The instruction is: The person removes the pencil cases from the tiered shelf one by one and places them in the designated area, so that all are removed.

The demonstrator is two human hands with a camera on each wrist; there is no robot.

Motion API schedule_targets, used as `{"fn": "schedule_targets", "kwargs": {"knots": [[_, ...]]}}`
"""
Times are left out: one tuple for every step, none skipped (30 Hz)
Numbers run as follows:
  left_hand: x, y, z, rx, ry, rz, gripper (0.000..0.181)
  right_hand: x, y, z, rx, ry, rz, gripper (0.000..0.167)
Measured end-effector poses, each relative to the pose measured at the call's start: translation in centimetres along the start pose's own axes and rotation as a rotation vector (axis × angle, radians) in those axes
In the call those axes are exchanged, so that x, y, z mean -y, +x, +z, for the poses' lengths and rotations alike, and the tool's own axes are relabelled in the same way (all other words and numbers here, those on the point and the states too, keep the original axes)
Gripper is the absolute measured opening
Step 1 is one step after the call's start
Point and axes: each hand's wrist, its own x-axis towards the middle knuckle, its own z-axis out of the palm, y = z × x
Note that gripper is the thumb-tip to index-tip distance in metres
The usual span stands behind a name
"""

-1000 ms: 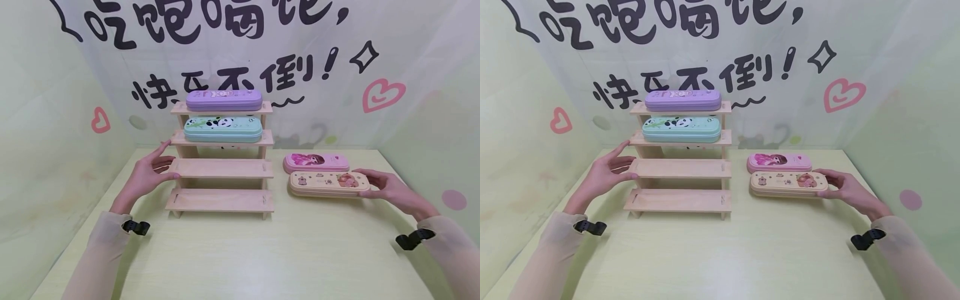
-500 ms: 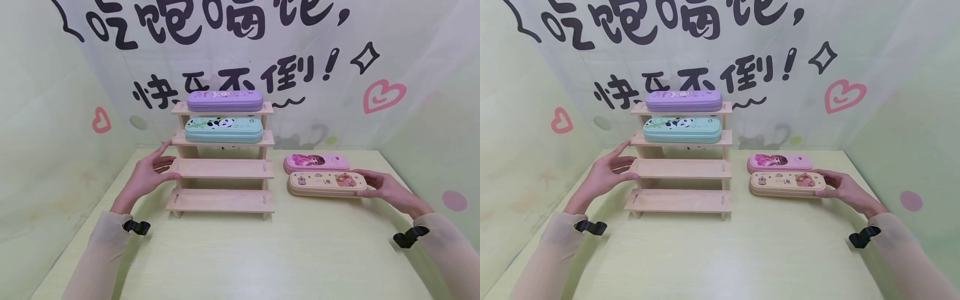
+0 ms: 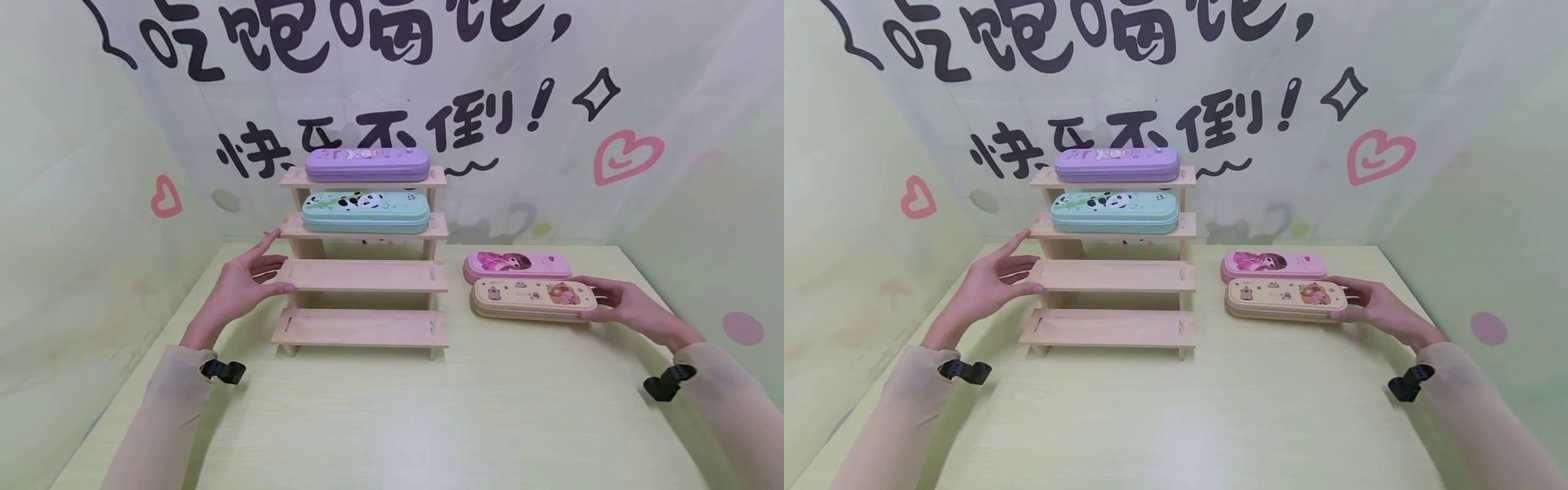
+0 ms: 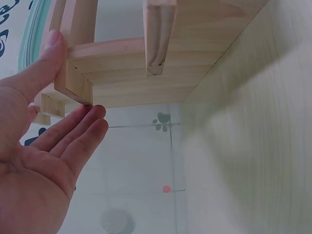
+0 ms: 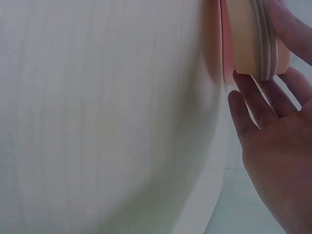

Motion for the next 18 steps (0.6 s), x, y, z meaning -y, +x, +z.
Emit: {"fn": "schedule_targets", "kwargs": {"knots": [[0.0,0.0,0.0,0.0,-0.001,0.0,0.107,0.0,0.0,0.0,0.002,-0.009,0.01,0.078],[0.0,0.0,0.0,0.0,0.0,0.0,0.107,0.0,0.1,0.0,0.004,-0.021,0.017,0.079],[0.0,0.0,0.0,0.0,0.003,0.0,0.107,0.0,0.2,0.0,0.006,-0.035,0.02,0.079],[0.0,0.0,-0.1,0.0,0.006,0.0,0.107,-0.1,0.3,0.0,0.006,-0.05,0.021,0.08],[0.1,0.0,-0.1,0.0,0.007,0.0,0.106,-0.1,0.5,0.0,0.007,-0.064,0.02,0.08],[0.1,0.0,-0.1,0.0,0.009,0.0,0.106,-0.2,0.6,0.0,0.008,-0.077,0.017,0.08],[0.0,0.0,-0.1,-0.001,0.012,0.0,0.106,-0.2,0.7,0.0,0.01,-0.084,0.016,0.08],[0.0,0.0,-0.1,-0.001,0.014,-0.001,0.106,-0.3,0.8,0.0,0.011,-0.093,0.013,0.081],[0.0,0.0,0.0,-0.001,0.014,-0.001,0.106,-0.4,0.8,-0.1,0.013,-0.095,0.012,0.081],[-0.1,0.0,0.0,-0.001,0.013,0.0,0.106,-0.4,0.9,-0.1,0.015,-0.094,0.015,0.081],[-0.1,0.0,0.0,0.0,0.012,0.0,0.106,-0.4,0.9,-0.1,0.016,-0.091,0.016,0.081],[-0.1,0.0,0.0,0.001,0.012,0.0,0.106,-0.5,0.9,-0.1,0.019,-0.088,0.015,0.082],[-0.1,0.0,0.0,0.001,0.013,0.0,0.106,-0.5,0.9,-0.1,0.022,-0.085,0.016,0.082],[-0.1,0.0,0.0,0.002,0.013,-0.001,0.106,-0.6,1.0,-0.1,0.024,-0.086,0.014,0.082],[-0.2,0.0,0.0,0.003,0.014,0.0,0.106,-0.6,1.0,-0.1,0.025,-0.084,0.015,0.082],[-0.2,0.0,0.0,0.002,0.015,0.001,0.106,-0.6,1.0,-0.1,0.025,-0.084,0.013,0.082],[-0.1,0.0,0.0,0.001,0.017,0.0,0.106,-0.6,1.1,-0.1,0.025,-0.085,0.007,0.082],[-0.1,-0.1,0.0,0.0,0.018,-0.001,0.106,-0.7,1.1,-0.1,0.025,-0.089,0.002,0.082]]}}
